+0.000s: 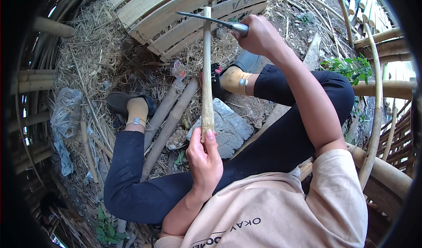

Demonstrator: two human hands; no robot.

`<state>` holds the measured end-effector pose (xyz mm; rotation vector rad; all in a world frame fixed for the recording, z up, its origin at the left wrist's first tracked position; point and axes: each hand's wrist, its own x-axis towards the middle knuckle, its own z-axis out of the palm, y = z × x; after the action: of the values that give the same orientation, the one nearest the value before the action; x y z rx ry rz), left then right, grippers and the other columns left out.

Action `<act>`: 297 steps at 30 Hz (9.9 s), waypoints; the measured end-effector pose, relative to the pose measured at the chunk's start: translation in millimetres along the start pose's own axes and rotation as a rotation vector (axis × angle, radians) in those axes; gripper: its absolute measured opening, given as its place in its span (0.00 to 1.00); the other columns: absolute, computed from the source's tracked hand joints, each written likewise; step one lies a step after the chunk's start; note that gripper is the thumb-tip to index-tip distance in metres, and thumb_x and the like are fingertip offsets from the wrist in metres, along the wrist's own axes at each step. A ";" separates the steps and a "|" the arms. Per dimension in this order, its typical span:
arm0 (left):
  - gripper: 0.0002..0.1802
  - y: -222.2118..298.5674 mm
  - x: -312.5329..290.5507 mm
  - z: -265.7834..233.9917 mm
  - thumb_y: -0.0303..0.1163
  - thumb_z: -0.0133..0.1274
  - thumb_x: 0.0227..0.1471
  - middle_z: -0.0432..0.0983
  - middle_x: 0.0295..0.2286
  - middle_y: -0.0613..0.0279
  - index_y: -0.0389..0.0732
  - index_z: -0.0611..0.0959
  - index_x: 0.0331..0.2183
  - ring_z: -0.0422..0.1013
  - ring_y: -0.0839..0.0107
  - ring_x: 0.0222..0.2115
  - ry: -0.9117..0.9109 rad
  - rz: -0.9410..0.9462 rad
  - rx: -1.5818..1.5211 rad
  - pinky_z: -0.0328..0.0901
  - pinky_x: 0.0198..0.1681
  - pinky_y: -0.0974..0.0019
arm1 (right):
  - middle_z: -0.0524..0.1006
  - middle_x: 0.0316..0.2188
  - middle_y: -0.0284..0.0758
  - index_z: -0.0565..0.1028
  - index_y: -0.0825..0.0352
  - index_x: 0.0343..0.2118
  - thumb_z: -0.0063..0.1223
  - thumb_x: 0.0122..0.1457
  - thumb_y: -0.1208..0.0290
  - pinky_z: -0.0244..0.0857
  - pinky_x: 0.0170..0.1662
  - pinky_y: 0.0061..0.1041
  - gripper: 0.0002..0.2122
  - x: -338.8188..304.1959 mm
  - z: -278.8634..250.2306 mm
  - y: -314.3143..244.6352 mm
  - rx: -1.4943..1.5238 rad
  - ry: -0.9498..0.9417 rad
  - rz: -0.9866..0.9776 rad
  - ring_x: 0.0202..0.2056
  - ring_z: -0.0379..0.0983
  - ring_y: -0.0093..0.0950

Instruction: The person shaves a bamboo rod using a metal scraping tool, smoothing the surface and knots while holding the rod steady between their legs.

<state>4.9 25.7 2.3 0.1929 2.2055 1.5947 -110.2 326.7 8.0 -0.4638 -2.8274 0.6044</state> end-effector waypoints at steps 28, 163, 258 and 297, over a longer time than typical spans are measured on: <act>0.14 2.8 4.5 0.9 0.37 0.44 0.70 0.60 0.19 0.75 0.36 0.74 0.35 0.54 0.88 0.19 -0.002 0.022 0.048 0.49 0.21 0.77 | 0.83 0.33 0.46 0.84 0.60 0.40 0.64 0.44 0.67 0.76 0.44 0.40 0.16 8.4 -11.6 9.0 -0.186 0.077 0.067 0.36 0.82 0.45; 0.15 -1.3 19.9 -17.2 0.38 0.45 0.69 0.63 0.18 0.75 0.35 0.77 0.36 0.56 0.86 0.20 0.042 0.105 0.009 0.52 0.22 0.74 | 0.80 0.25 0.51 0.84 0.68 0.36 0.60 0.55 0.69 0.73 0.34 0.33 0.09 -12.4 -21.6 -12.7 0.104 0.192 -0.014 0.28 0.81 0.41; 0.17 -7.1 34.3 -20.6 0.38 0.42 0.70 0.61 0.16 0.71 0.36 0.76 0.32 0.56 0.82 0.18 0.091 0.054 0.141 0.53 0.22 0.70 | 0.79 0.21 0.47 0.81 0.66 0.25 0.61 0.39 0.71 0.75 0.35 0.43 0.08 -72.3 29.9 -63.1 -0.053 -0.396 -0.253 0.28 0.80 0.48; 0.15 3.0 48.4 -54.0 0.42 0.44 0.69 0.61 0.19 0.73 0.39 0.73 0.39 0.57 0.83 0.17 -0.347 -0.294 -0.589 0.54 0.18 0.75 | 0.79 0.22 0.44 0.80 0.66 0.25 0.62 0.45 0.72 0.71 0.35 0.42 0.05 -79.3 2.0 -77.1 0.136 -0.411 -0.289 0.29 0.78 0.46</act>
<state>-61.1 -4.0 7.4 -0.0279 1.3674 1.7972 -57.1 231.8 28.0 0.1104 -3.1146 0.9093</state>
